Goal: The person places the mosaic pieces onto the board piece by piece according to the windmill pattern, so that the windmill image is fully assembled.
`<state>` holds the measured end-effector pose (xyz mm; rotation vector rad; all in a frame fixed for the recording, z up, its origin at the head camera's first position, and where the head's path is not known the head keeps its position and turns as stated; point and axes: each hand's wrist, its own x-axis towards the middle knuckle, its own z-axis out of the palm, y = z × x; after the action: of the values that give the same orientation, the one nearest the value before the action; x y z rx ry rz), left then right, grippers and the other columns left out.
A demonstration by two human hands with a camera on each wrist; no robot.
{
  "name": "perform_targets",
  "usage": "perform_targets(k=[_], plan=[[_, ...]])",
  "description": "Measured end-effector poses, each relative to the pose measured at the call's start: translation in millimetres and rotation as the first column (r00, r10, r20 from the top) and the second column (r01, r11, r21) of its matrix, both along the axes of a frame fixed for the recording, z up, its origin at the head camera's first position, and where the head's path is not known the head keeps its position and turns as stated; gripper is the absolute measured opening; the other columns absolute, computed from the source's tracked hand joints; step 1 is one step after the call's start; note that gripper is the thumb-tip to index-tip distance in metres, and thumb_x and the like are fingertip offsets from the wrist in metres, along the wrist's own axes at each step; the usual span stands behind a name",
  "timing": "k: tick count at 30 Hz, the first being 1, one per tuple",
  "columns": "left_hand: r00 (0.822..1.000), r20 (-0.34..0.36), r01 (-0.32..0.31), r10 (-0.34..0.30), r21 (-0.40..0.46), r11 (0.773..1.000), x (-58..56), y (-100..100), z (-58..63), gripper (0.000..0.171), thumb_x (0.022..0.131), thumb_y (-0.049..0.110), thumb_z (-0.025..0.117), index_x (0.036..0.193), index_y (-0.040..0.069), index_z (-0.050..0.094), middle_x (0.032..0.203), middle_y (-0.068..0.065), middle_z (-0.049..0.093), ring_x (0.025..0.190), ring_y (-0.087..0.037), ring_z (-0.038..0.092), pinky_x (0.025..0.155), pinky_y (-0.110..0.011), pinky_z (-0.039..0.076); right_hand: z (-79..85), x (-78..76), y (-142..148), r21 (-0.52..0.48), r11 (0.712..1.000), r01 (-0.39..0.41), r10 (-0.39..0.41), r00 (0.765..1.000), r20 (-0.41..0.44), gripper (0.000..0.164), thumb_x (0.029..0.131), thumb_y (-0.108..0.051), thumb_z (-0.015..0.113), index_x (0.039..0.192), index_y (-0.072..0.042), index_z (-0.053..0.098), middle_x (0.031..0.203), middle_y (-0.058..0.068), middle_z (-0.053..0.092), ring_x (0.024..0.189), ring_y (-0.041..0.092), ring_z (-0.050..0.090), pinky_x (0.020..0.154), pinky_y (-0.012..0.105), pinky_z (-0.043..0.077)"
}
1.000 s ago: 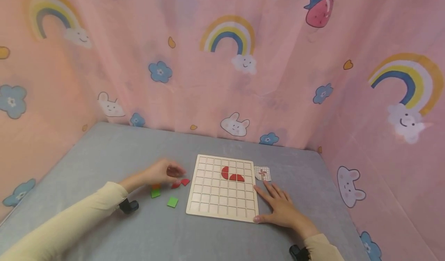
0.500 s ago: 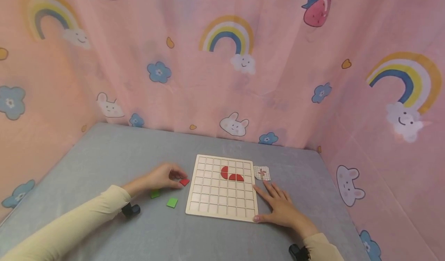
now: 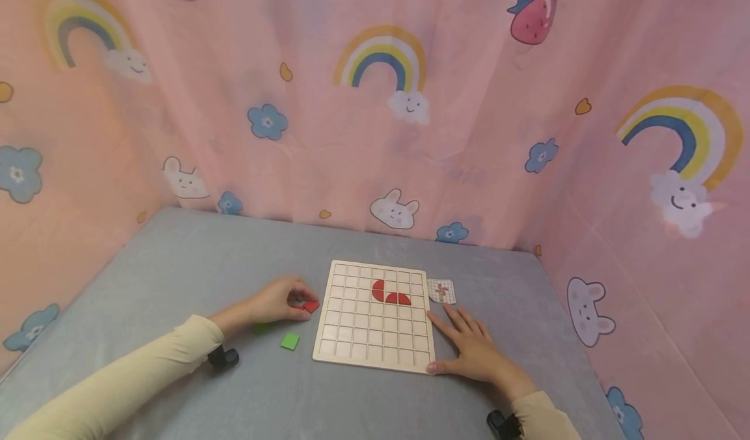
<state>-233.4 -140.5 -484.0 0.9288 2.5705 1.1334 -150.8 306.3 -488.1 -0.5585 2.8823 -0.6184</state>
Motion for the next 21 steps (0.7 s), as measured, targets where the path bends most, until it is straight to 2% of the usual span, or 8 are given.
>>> perform_targets(k=[4, 7, 10, 14, 17, 21], plan=[[1.0, -0.004, -0.002, 0.002, 0.005, 1.0, -0.1, 1.5, -1.6, 0.031, 0.088, 0.013, 0.087, 0.116, 0.003, 0.077, 0.107, -0.003, 0.066, 0.101, -0.017, 0.063, 0.089, -0.032, 0.056, -3.9, -0.9, 2.4, 0.002, 1.0, 0.007, -0.007, 1.0, 0.005, 0.102, 0.079, -0.069, 0.081, 0.165, -0.045, 0.032, 0.172, 0.025, 0.024, 0.155, 0.056, 0.014, 0.113, 0.083, 0.01], [1.0, -0.02, -0.007, 0.007, 0.007, 1.0, -0.7, 2.6, -3.4, 0.03, 0.088, 0.013, 0.088, 0.114, 0.003, 0.077, 0.107, -0.003, 0.067, 0.101, -0.017, 0.064, 0.089, -0.032, 0.056, -4.0, -0.7, 2.9, 0.007, 1.0, 0.009, -0.009, 1.0, 0.009, 0.102, 0.079, -0.071, 0.08, 0.165, -0.049, 0.03, 0.172, 0.024, 0.024, 0.156, 0.056, 0.014, 0.114, 0.082, 0.01], [0.999, -0.036, -0.016, 0.017, 0.009, 1.0, -1.5, 3.8, -5.1, 0.029, 0.087, 0.012, 0.088, 0.112, 0.003, 0.077, 0.105, -0.003, 0.067, 0.1, -0.017, 0.064, 0.088, -0.031, 0.056, -3.4, -0.9, 2.8, 0.011, 1.0, 0.012, -0.012, 1.0, 0.014, 0.102, 0.079, -0.071, 0.08, 0.165, -0.049, 0.03, 0.172, 0.024, 0.023, 0.156, 0.055, 0.014, 0.114, 0.082, 0.01], [0.998, -0.05, -0.032, 0.032, 0.001, 1.0, -1.7, 5.2, -5.9, 0.028, 0.086, 0.013, 0.089, 0.11, 0.004, 0.077, 0.103, -0.002, 0.068, 0.098, -0.016, 0.064, 0.087, -0.029, 0.054, 4.4, 0.6, -1.4, 0.028, 1.0, 0.002, -0.003, 1.0, 0.02, 0.104, 0.08, -0.067, 0.082, 0.166, -0.036, 0.034, 0.172, 0.025, 0.024, 0.155, 0.056, 0.016, 0.115, 0.082, 0.011], [0.998, -0.056, -0.037, 0.037, -0.007, 0.999, -1.0, 6.1, -5.8, 0.027, 0.087, 0.013, 0.089, 0.11, 0.004, 0.077, 0.103, -0.002, 0.068, 0.097, -0.015, 0.063, 0.087, -0.03, 0.054, 4.5, 1.5, -1.7, 0.027, 0.999, -0.022, 0.023, 1.0, -0.018, 0.102, 0.08, -0.066, 0.082, 0.165, -0.031, 0.038, 0.171, 0.024, 0.027, 0.154, 0.056, 0.019, 0.112, 0.083, 0.015], [0.998, -0.05, -0.029, 0.029, 0.0, 1.0, -0.3, 5.2, -5.6, 0.027, 0.087, 0.012, 0.088, 0.111, 0.004, 0.077, 0.105, -0.002, 0.068, 0.098, -0.016, 0.064, 0.088, -0.03, 0.055, -2.1, 0.9, 1.8, 0.012, 0.999, -0.041, 0.041, 0.997, -0.072, 0.099, 0.081, -0.067, 0.081, 0.165, -0.036, 0.038, 0.169, 0.023, 0.03, 0.151, 0.056, 0.022, 0.109, 0.084, 0.017]])
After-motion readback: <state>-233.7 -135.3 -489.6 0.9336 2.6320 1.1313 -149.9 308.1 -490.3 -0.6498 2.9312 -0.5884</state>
